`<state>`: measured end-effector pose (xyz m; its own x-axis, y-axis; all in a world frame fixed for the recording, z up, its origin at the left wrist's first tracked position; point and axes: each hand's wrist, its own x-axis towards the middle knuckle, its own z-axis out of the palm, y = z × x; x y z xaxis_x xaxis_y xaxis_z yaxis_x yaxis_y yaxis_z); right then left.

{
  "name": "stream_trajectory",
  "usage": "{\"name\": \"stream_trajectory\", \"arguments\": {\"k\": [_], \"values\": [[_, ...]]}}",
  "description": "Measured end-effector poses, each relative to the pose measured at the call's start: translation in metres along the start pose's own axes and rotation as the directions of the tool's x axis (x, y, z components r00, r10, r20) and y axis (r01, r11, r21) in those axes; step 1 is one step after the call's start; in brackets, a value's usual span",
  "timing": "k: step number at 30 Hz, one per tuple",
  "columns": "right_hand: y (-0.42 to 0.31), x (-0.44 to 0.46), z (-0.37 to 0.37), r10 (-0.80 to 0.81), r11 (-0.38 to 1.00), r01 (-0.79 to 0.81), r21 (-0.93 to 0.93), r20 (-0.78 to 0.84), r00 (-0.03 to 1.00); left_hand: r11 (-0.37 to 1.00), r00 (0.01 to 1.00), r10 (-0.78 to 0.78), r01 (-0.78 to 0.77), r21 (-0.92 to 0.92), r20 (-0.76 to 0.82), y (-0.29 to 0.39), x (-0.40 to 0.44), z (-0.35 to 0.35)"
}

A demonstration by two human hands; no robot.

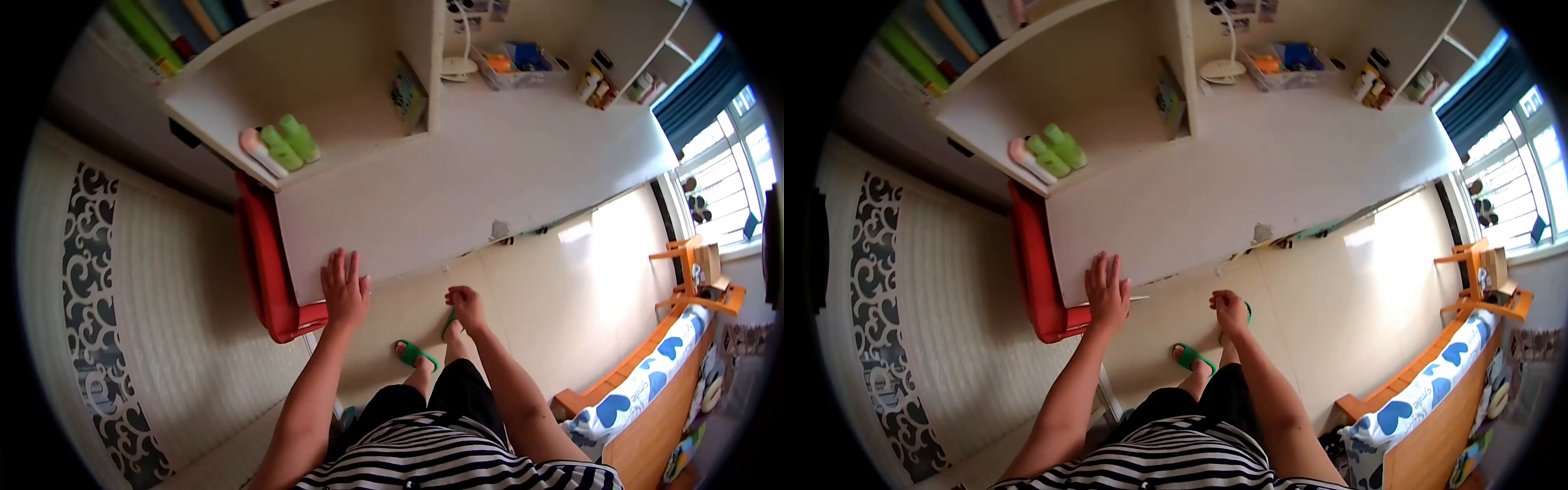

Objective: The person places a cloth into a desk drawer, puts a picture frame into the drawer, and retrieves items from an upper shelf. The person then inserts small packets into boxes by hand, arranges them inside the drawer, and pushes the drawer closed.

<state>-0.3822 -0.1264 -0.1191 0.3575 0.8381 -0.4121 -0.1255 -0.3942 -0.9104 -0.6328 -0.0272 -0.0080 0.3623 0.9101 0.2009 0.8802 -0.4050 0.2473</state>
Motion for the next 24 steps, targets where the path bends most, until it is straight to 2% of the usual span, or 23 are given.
{"name": "stream_trajectory", "arguments": {"k": [1, 4, 6, 7, 9, 13, 15, 19, 21, 24], "values": [[0.008, 0.01, -0.003, 0.012, 1.0, -0.012, 0.006, -0.008, 1.0, 0.992, 0.999, -0.043, 0.041, 0.116, 0.015, 0.004, 0.001, 0.0], [0.037, 0.04, -0.003, 0.031, 0.996, -0.035, -0.079, -0.047, 0.998, 0.987, 0.997, -0.064, 0.058, 0.149, 0.035, 0.005, 0.0, 0.001], [0.057, 0.059, 0.001, 0.082, 0.957, -0.095, -0.273, -0.06, 0.995, 0.983, 0.997, -0.066, 0.059, 0.172, 0.036, 0.008, -0.001, 0.001], [0.067, 0.067, 0.004, 0.086, 0.958, -0.098, -0.269, -0.055, 0.995, 0.982, 0.998, -0.062, 0.056, 0.182, 0.026, 0.009, 0.0, 0.0], [0.086, 0.082, 0.012, 0.016, 0.828, -0.081, -0.554, -0.121, 0.992, 0.979, 0.998, -0.062, 0.057, 0.198, 0.02, 0.011, 0.002, 0.001], [0.125, 0.114, 0.02, 0.02, 0.781, -0.063, -0.621, -0.077, 0.997, 0.972, 0.996, -0.076, 0.082, 0.222, -0.036, 0.012, 0.002, 0.007], [0.14, 0.133, 0.022, 0.022, 0.717, 0.015, -0.697, 0.044, 0.999, 0.967, 0.995, -0.089, 0.096, 0.235, -0.04, 0.012, 0.001, 0.01], [0.173, 0.155, 0.028, -0.005, 0.72, -0.013, -0.694, -0.024, 1.0, 0.964, 0.993, -0.094, 0.107, 0.243, -0.068, 0.013, 0.001, 0.013], [0.179, 0.159, 0.026, -0.064, 0.709, 0.092, -0.699, 0.067, 0.996, 0.965, 0.993, -0.077, 0.096, 0.246, -0.085, 0.012, 0.0, 0.013], [0.139, 0.131, 0.022, 0.027, 0.701, 0.009, -0.714, 0.039, 0.999, 0.969, 0.993, -0.043, 0.068, 0.236, -0.111, 0.014, 0.001, 0.012]]}}
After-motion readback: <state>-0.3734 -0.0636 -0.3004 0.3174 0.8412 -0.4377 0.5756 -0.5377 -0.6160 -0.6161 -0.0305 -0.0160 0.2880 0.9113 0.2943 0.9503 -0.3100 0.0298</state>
